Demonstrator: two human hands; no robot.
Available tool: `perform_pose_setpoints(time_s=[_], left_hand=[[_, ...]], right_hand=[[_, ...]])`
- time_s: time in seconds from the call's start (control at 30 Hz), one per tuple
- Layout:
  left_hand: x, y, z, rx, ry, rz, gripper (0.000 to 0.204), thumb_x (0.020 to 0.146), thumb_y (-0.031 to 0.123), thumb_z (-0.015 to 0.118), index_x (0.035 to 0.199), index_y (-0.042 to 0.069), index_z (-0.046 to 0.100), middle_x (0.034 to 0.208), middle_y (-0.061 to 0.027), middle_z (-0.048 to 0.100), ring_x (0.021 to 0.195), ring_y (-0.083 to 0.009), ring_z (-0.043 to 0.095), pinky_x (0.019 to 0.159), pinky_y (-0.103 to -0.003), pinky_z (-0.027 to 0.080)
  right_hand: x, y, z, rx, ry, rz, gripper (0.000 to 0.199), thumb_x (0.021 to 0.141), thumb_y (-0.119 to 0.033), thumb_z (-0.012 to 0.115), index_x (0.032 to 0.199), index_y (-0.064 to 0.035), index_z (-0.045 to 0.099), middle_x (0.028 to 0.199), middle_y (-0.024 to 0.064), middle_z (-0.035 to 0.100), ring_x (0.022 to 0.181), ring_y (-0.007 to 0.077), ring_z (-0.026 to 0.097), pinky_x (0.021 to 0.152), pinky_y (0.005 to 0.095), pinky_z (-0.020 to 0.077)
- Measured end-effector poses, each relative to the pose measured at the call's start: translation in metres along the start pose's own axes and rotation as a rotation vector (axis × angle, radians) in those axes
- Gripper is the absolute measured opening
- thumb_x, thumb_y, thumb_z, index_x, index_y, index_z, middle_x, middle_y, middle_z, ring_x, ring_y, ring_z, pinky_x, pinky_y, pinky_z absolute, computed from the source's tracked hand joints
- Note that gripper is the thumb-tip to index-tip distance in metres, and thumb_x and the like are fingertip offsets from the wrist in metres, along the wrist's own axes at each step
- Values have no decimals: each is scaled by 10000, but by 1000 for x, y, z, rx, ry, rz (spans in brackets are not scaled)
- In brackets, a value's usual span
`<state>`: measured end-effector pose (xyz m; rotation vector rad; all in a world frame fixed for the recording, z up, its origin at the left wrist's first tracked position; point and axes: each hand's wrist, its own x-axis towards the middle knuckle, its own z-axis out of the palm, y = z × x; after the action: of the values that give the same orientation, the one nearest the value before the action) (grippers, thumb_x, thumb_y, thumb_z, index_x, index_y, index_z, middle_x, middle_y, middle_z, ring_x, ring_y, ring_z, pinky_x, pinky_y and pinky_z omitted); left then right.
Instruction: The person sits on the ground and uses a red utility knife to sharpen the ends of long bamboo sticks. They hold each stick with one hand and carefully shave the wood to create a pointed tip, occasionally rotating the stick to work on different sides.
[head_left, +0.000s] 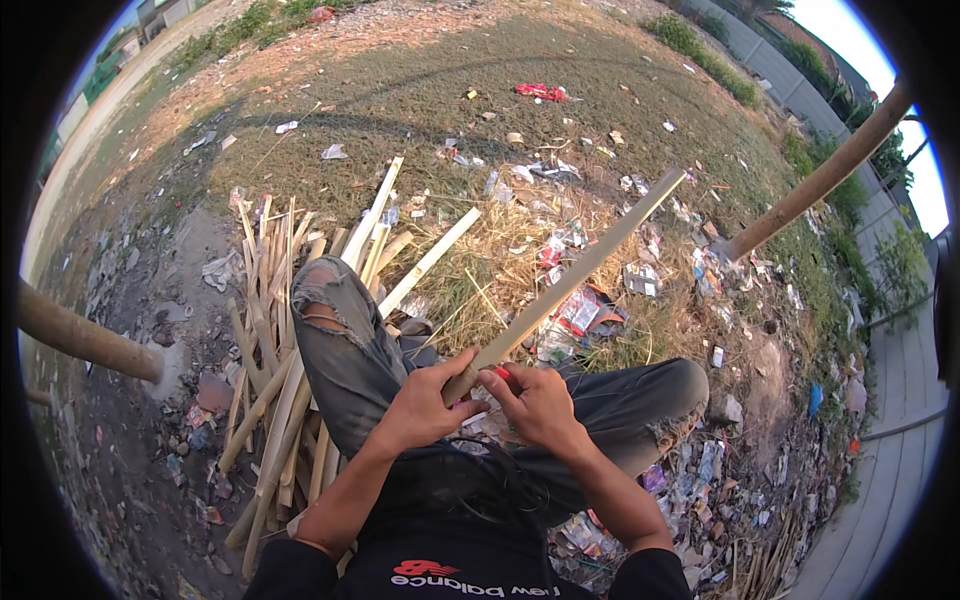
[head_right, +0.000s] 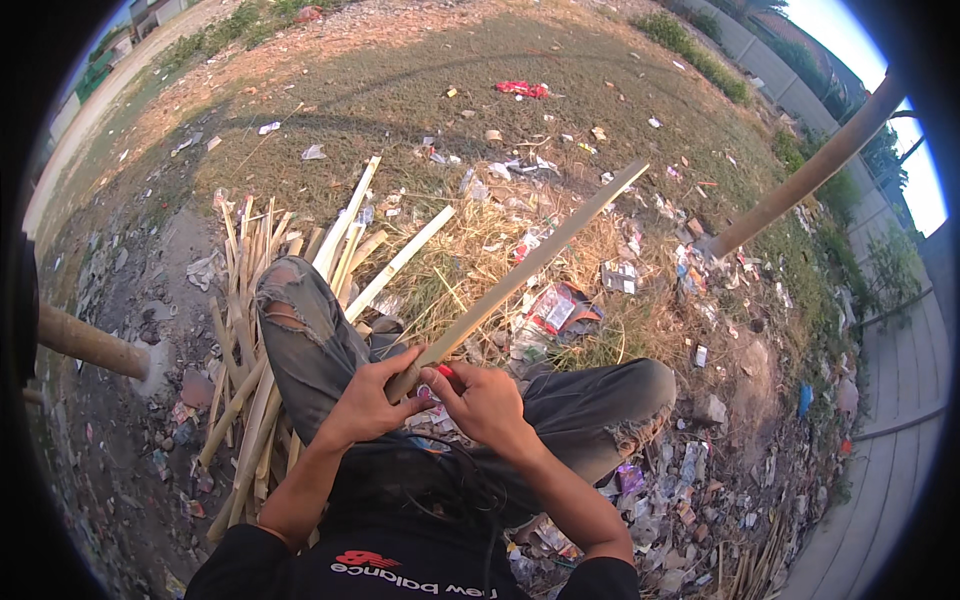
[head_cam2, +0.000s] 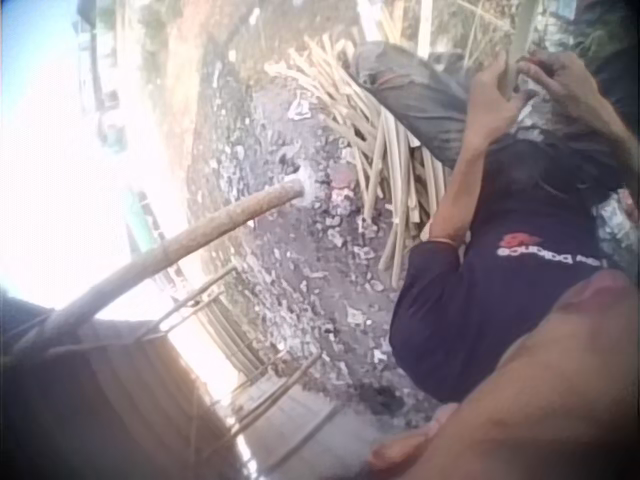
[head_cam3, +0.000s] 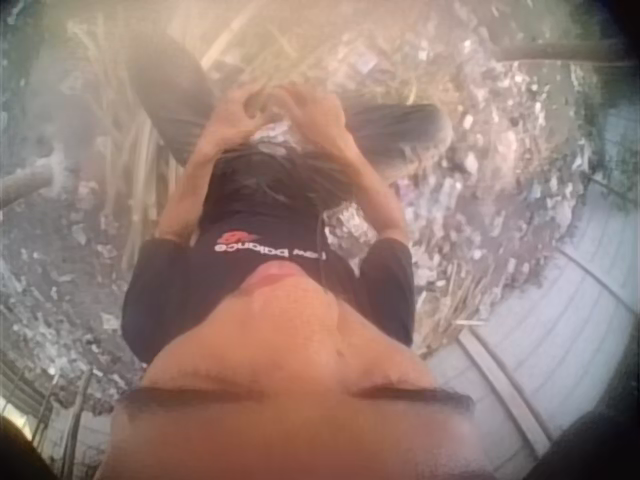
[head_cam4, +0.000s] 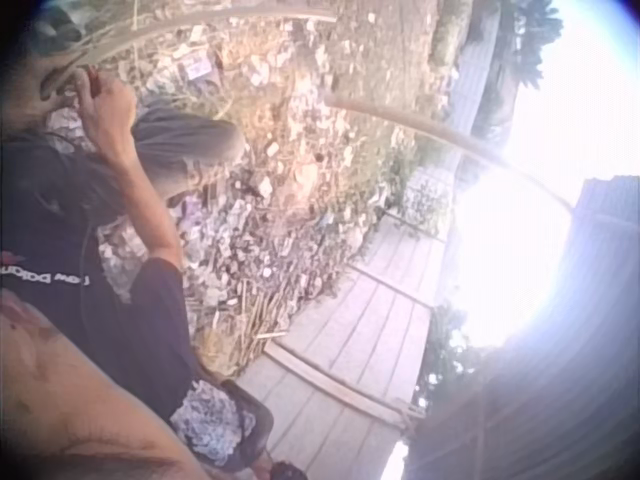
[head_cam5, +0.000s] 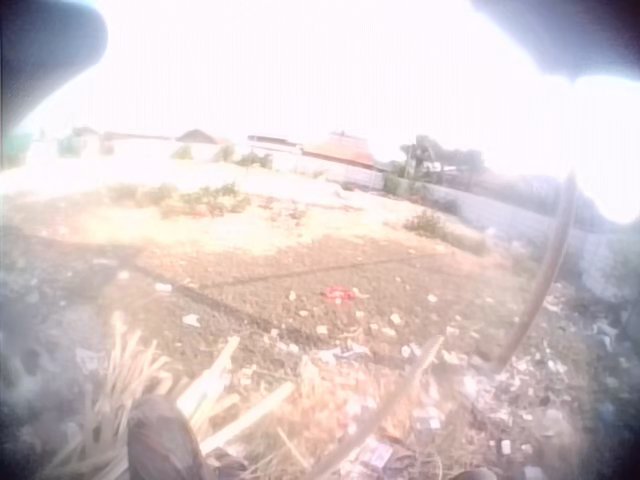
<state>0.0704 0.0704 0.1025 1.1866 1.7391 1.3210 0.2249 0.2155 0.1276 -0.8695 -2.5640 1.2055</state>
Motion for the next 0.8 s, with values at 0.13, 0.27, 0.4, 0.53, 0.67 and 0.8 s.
perform_pose_setpoints(time_s=[0.13, 0.27, 0.4, 0.53, 0.67, 0.8], left_hand=[[-1, -1, -3, -23, -3, -35, 746, 863, 223, 887, 1489, -16, 562, 1238, -254, 730, 1120, -269, 744, 949, -358, 559], [0, -6, -9, 103, 68, 80, 681, 898, 249, 861, 1461, -21, 587, 1251, -260, 724, 1142, -262, 736, 971, -364, 549], [-1, -4, -13, 31, 72, -24, 678, 908, 257, 853, 1460, -30, 584, 1277, -255, 722, 1171, -247, 720, 991, -371, 545], [-3, -2, -17, -2, 73, -67, 640, 923, 164, 832, 1471, -41, 574, 1270, -187, 726, 1164, -176, 677, 1002, -338, 537], [-5, -1, -16, -22, 89, -78, 596, 933, 121, 817, 1454, -53, 587, 1255, -159, 732, 1153, -140, 661, 1006, -321, 532], [-2, -1, -9, 92, 123, -17, 579, 923, 116, 818, 1425, -73, 601, 1245, -208, 741, 1148, -163, 689, 988, -317, 542]], right_hand=[[0, 11, -5, 238, -232, 0, 506, 1022, -535, 665, 891, -55, 758, 573, 69, 548, 528, 172, 491, 540, 384, 380], [-4, 8, -16, 335, -470, 3, 515, 1030, -504, 674, 846, -24, 704, 580, 58, 511, 556, 131, 421, 554, 368, 352], [1, 10, -36, 219, -124, -24, 489, 1040, -455, 667, 872, 3, 643, 650, 117, 555, 584, 240, 480, 601, 414, 399], [10, 31, -49, 145, 180, -32, 427, 1078, -388, 606, 984, 29, 607, 764, 187, 602, 682, 376, 544, 676, 468, 441], [8, 27, -35, 131, 182, -168, 414, 1100, -388, 550, 1040, 20, 584, 803, 217, 619, 749, 427, 593, 711, 493, 460], [-5, 5, -9, -82, 15, -133, 413, 1089, -431, 548, 1080, -19, 574, 814, 239, 673, 773, 474, 663, 695, 556, 499]])
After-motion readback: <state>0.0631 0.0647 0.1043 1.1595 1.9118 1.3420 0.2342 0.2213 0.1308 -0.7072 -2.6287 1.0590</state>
